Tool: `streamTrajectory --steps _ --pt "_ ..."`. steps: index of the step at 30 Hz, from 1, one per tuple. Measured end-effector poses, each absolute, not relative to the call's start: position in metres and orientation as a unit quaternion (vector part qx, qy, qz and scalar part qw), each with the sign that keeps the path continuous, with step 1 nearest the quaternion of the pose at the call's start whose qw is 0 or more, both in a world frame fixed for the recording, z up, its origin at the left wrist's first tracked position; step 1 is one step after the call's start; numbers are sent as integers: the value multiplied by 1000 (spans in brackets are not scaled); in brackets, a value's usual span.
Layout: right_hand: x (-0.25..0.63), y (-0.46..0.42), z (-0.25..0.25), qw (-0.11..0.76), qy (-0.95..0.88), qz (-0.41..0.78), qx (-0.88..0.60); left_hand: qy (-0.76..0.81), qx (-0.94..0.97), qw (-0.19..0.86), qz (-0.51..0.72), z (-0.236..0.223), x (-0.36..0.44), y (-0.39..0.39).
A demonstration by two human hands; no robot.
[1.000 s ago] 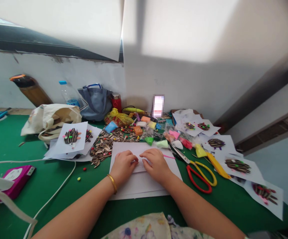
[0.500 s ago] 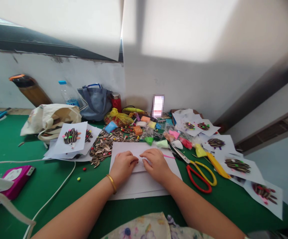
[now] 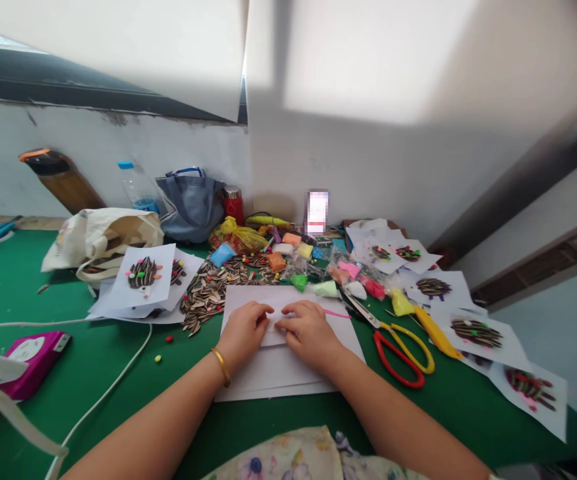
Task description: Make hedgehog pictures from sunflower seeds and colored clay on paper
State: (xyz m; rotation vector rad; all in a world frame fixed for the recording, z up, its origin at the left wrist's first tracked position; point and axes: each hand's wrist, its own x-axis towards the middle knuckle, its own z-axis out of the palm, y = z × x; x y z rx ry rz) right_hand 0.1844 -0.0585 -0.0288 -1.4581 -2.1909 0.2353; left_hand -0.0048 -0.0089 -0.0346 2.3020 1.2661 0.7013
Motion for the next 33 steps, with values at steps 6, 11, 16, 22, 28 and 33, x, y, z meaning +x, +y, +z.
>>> streamTrajectory --steps 6,11,16,22,28,33 --pt "185 -57 -29 252 -801 88 -536 456 827 207 255 -36 -5 -9" --pt "185 -58 -28 260 -800 91 -534 456 826 211 257 -37 -6 -9" --pt "184 -57 -29 274 -800 93 -526 455 824 214 263 -38 -6 -8" --pt "189 -54 -30 308 -783 78 -535 455 814 219 288 -37 -6 -8" --pt "224 -24 -8 259 -724 -33 -639 450 805 221 318 -35 -7 -6" --pt "245 17 3 156 -688 -78 -705 450 793 228 341 -32 -8 -7"
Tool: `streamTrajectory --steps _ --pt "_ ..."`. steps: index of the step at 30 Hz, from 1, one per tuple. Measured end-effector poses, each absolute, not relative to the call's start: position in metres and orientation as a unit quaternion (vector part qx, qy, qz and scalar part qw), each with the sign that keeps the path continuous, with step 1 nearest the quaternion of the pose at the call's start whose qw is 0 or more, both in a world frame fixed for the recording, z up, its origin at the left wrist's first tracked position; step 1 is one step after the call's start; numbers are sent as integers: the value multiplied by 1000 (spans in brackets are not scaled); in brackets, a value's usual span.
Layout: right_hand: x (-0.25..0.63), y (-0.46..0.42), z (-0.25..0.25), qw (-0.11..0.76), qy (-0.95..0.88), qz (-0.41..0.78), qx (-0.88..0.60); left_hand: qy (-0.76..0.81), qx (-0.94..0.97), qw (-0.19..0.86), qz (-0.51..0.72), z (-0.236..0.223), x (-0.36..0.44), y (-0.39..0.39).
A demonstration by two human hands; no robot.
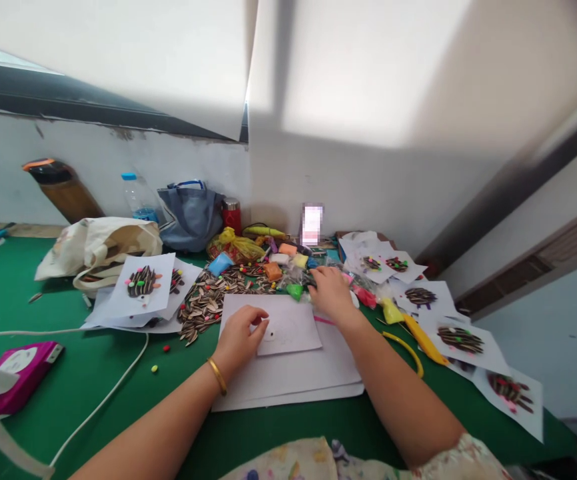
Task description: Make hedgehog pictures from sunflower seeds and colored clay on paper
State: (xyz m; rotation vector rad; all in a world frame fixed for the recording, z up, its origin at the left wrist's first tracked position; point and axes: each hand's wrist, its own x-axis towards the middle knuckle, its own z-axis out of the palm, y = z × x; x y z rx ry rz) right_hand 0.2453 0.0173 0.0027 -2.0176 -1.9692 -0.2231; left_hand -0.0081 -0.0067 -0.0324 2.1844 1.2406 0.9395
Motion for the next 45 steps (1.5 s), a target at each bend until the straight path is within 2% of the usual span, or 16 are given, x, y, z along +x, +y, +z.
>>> streamTrajectory --steps 5,11,15,20,22,26,31,35,39,45 --pt "246 35 3 118 -685 -80 -714 446 781 235 369 -30 -10 -7" --pt "230 4 6 260 -713 -62 -648 435 770 238 402 -24 -9 -11" --pt "214 -16 -1 261 -769 -3 -584 426 775 238 402 -24 -8 -12" --pt "227 4 1 277 -741 -25 -611 431 774 236 398 -26 -9 -10" --pt "240 18 3 266 -708 -44 -653 432 774 237 398 -26 -9 -9" --pt "264 32 2 213 -702 -8 -680 434 772 244 396 -26 -9 -9" --pt "285 18 2 245 -662 -16 -708 433 771 245 398 -26 -9 -10" --pt "284 2 -4 190 -697 12 -691 430 773 246 397 -26 -8 -11" --pt "275 -4 -14 141 -708 -12 -692 429 774 240 399 -26 -8 -11" --pt "270 -8 -12 146 -703 -36 -695 431 771 234 405 -25 -8 -10"
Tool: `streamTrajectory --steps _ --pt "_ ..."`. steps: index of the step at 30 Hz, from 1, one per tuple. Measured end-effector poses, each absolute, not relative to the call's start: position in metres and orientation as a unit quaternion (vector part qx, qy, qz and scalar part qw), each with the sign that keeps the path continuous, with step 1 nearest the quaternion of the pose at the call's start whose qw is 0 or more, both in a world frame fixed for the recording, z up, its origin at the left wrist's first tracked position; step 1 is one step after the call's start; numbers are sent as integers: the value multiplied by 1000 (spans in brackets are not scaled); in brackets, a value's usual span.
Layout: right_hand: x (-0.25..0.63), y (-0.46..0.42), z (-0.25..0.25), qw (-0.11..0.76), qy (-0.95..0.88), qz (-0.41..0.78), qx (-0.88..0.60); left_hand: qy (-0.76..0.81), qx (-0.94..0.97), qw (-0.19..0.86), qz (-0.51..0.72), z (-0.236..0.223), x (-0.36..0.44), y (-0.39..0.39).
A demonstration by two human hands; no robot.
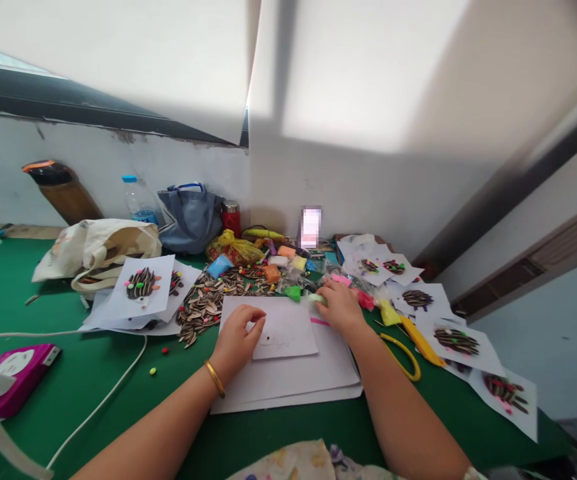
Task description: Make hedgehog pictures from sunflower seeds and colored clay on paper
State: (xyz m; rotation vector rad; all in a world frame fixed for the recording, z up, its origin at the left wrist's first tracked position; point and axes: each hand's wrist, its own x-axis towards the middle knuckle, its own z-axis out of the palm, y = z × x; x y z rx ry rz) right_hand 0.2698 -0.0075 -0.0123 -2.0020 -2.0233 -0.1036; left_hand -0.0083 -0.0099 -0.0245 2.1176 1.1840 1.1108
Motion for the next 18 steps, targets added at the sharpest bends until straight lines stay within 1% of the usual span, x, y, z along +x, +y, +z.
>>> streamTrajectory --steps 6,10,12,14,18 --pt "267 -10 -12 152 -699 -36 -698 429 774 231 405 -27 -8 -8" --pt "287 0 -2 154 -637 -74 -752 429 774 233 404 -28 -9 -8" --pt "301 10 4 120 -590 -92 -793 428 774 236 403 -29 -10 -8" --pt "315 22 7 53 -559 -60 -825 429 772 238 404 -29 -10 -8" --pt "329 44 8 18 -552 -27 -833 431 771 238 403 -29 -10 -8"
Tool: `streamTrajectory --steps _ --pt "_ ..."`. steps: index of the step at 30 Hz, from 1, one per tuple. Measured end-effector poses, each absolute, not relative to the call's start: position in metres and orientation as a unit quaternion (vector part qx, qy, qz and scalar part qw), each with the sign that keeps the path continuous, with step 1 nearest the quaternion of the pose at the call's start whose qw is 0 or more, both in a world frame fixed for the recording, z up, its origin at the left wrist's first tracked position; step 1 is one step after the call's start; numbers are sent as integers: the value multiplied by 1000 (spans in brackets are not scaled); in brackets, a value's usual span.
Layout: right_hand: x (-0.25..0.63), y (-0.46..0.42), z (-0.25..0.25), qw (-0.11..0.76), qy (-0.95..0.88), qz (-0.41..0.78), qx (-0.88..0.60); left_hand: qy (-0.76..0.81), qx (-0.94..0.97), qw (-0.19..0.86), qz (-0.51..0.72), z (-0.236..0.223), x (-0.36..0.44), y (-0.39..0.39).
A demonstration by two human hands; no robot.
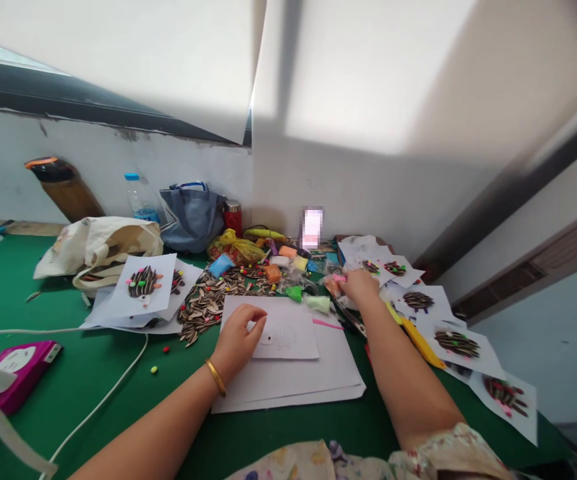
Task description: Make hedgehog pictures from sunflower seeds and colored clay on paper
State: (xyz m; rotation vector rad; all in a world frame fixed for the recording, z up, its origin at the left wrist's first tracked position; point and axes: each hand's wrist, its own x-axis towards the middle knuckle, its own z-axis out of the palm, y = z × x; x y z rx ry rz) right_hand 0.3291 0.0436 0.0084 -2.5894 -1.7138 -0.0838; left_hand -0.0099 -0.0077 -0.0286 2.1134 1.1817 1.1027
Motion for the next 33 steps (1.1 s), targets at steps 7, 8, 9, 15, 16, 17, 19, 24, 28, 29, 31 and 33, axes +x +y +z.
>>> streamTrajectory --steps 7,8,9,15,16,17,19,24,28,29,31,33 --pt "320 37 21 71 -543 -80 -833 427 766 242 414 -27 -10 -9" --pt "313 31 24 131 -544 -117 -821 426 766 245 416 -26 -10 -9" --pt "304 23 27 191 -557 -136 -797 424 764 248 418 -26 -10 -10" --pt "220 -30 21 350 -750 -1 -561 422 709 362 434 -22 -5 -18" --pt "208 -37 17 358 -759 6 -544 416 689 402 436 -21 -4 -20" --pt "198 -43 13 364 -768 7 -528 408 668 442 437 -20 -3 -21" --pt "185 -50 5 365 -785 15 -500 395 639 496 436 -17 0 -24" --pt "181 -53 -5 367 -793 25 -486 409 621 506 437 -13 2 -26" --pt "185 -51 -7 372 -789 46 -486 407 601 534 435 -11 3 -26" --pt "185 -51 -8 376 -789 53 -483 405 593 545 433 -10 4 -27" --pt "185 -52 -8 385 -786 68 -478 402 580 563 431 -8 5 -28" --pt "185 -53 -9 397 -782 77 -475 398 567 569 443 -7 6 -29"
